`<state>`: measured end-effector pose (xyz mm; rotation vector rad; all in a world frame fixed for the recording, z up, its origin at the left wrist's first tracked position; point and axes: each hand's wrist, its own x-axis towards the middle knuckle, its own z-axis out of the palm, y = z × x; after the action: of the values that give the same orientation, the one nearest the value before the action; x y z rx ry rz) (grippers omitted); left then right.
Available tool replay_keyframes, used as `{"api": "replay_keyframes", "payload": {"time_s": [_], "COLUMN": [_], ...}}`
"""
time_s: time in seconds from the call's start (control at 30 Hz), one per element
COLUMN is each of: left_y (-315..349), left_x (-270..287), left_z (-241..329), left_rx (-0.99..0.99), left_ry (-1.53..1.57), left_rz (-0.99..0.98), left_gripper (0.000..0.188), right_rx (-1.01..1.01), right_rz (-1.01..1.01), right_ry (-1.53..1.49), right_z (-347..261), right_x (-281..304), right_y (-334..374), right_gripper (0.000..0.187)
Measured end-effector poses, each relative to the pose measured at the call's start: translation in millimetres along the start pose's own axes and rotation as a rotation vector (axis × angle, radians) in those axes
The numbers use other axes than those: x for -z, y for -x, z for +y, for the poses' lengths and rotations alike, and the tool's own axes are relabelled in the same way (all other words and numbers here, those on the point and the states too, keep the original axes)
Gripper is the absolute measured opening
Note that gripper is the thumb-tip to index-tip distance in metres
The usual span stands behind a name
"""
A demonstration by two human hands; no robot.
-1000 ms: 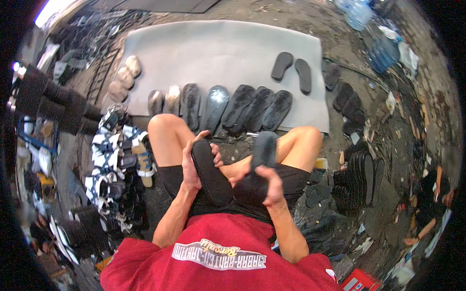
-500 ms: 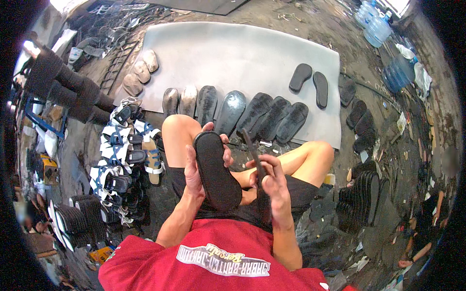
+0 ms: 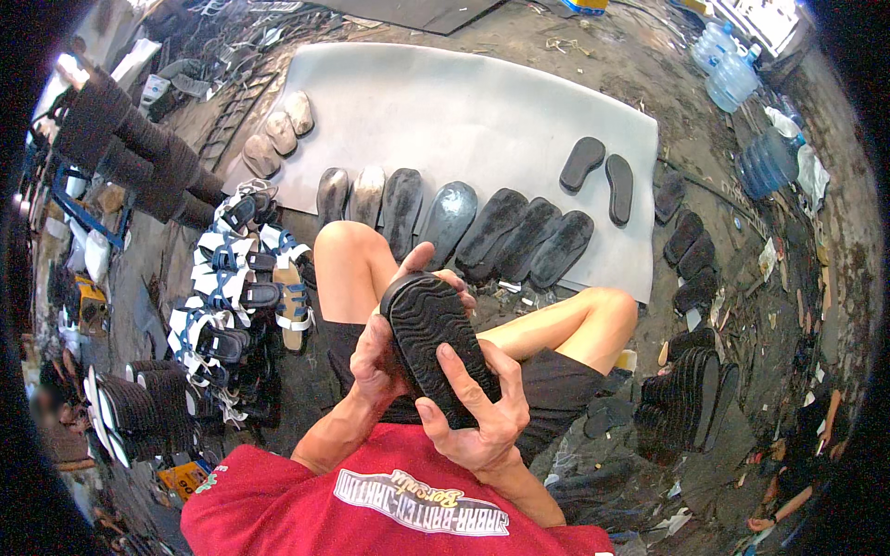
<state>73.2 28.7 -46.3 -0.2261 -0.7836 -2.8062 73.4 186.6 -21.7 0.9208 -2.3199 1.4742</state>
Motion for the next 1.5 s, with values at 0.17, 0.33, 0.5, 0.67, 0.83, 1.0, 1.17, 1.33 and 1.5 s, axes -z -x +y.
{"api": "replay_keyframes", "payload": {"time_s": [0.17,0.33,0.5,0.67,0.83,1.0,1.17,1.33,1.5], "left_y": [1,2,1,1,1,1,1,-5,-6], "left_x": [1,2,3,5,7,10,13,6,7], "left_z": [-2,0,1,1,-2,-4,-3,8,9], "left_rx": [0.021,0.05,0.037,0.04,0.018,0.019,0.031,0.099,0.195], "left_ry": [0.009,-0.058,-0.061,-0.045,-0.029,0.0,-0.005,-0.076,-0.053], "left_rz": [0.005,0.049,0.032,0.017,0.023,0.031,0.028,0.046,0.186], "left_gripper": [0.105,0.103,0.102,0.101,0.103,0.103,0.101,0.08,0.043], "right_rx": [-0.013,-0.037,-0.054,-0.06,-0.082,-0.084,-0.091,-0.129,-0.199], "right_rz": [-0.009,-0.018,-0.024,-0.047,-0.077,-0.097,-0.118,-0.151,-0.201], "right_ry": [0.001,-0.016,-0.03,-0.017,-0.024,-0.045,-0.038,-0.021,-0.032], "right_z": [2,1,2,2,4,4,2,3,2], "right_x": [-1,-1,-2,-2,-2,-2,-1,-2,-5], "right_y": [-1,-1,-2,-3,-2,-5,-8,-11,-7], "right_gripper": [0.059,0.058,0.058,0.058,0.057,0.057,0.057,0.057,0.057]}}
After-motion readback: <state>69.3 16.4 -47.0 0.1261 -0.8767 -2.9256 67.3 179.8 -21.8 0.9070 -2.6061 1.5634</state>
